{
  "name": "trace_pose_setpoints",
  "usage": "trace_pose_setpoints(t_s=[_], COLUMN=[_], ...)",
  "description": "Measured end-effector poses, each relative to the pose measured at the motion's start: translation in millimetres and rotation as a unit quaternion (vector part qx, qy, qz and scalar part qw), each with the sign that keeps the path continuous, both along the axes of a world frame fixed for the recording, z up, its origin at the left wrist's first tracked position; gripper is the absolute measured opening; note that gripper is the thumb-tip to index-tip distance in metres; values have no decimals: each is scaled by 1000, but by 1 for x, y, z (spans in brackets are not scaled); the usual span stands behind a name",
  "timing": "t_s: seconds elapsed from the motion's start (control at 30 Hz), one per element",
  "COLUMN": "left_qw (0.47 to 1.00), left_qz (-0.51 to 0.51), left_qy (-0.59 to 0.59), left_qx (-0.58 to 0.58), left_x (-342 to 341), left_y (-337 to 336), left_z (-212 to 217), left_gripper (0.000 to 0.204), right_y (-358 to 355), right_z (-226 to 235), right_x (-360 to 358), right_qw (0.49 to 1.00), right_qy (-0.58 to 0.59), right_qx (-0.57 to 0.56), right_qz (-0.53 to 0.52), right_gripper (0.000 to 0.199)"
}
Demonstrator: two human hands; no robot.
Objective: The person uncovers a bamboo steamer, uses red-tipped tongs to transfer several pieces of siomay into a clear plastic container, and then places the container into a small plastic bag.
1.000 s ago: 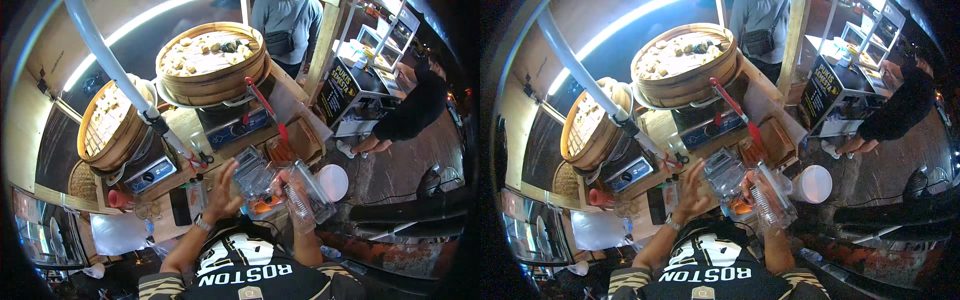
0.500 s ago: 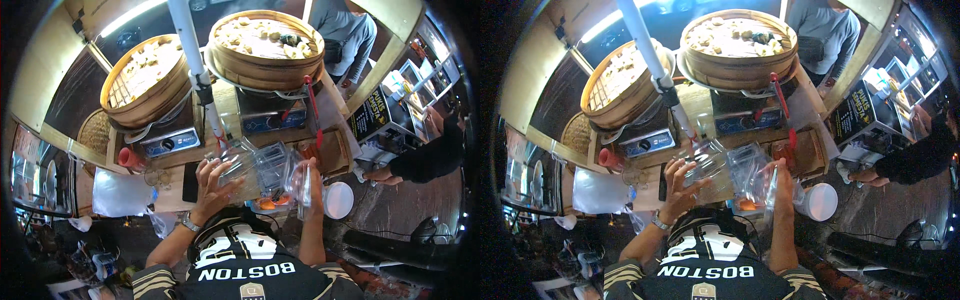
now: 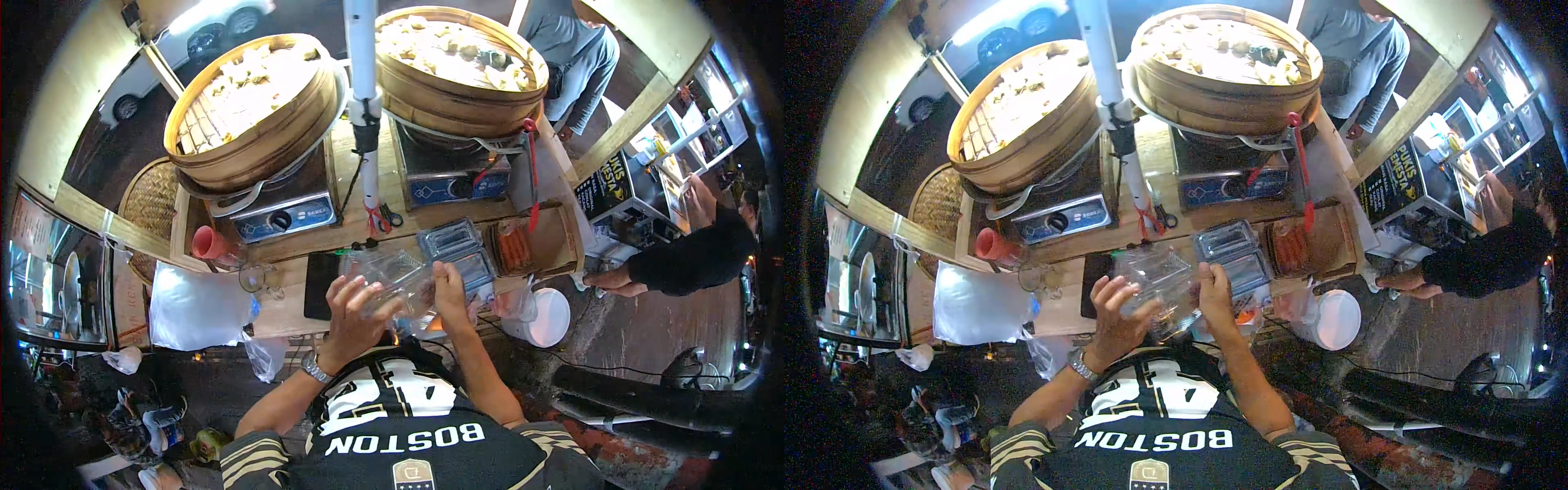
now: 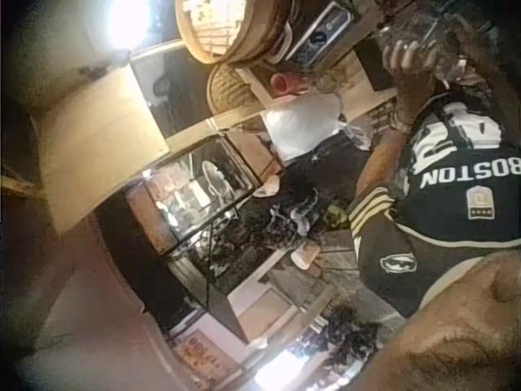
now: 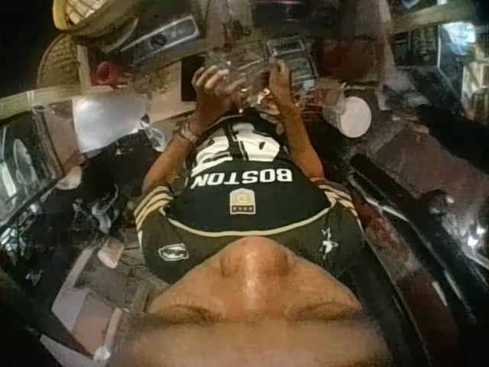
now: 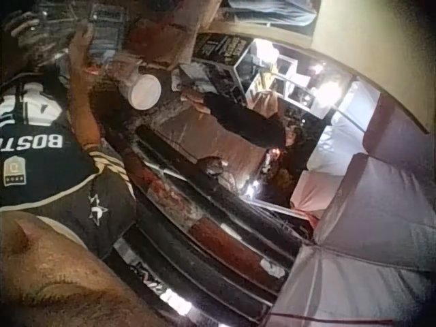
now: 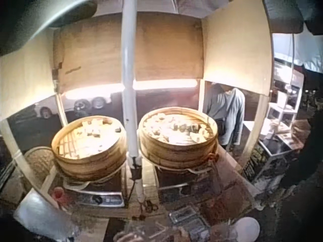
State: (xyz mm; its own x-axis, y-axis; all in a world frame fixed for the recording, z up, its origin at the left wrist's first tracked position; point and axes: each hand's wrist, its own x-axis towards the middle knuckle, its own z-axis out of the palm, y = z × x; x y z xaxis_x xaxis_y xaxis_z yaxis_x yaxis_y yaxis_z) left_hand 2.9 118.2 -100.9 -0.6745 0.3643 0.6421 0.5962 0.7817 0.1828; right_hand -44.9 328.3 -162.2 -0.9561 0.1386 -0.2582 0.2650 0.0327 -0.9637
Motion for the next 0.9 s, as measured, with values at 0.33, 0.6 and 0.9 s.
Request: trace_pose_setpoints(t_s=[0.33, 0.6, 0.9], left_qw=[415, 607, 601], left_qz=[-182, -140, -159], left_qy=[-603, -520, -598], left_qx=[656, 584, 506], left_x=[0, -6, -9], left_y=[-56, -94, -112], left_z=[-14, -30, 4], left_gripper=[63, 32, 55], right_y=[-56, -70, -81], right_z=[6, 25, 37], right_x=[-2, 14, 30], right_qw=[984, 996, 975], right_qy=[167, 54, 171], right_qx=[58, -10, 130], right_qz=[-35, 68, 62], right_gripper=[21, 39, 35])
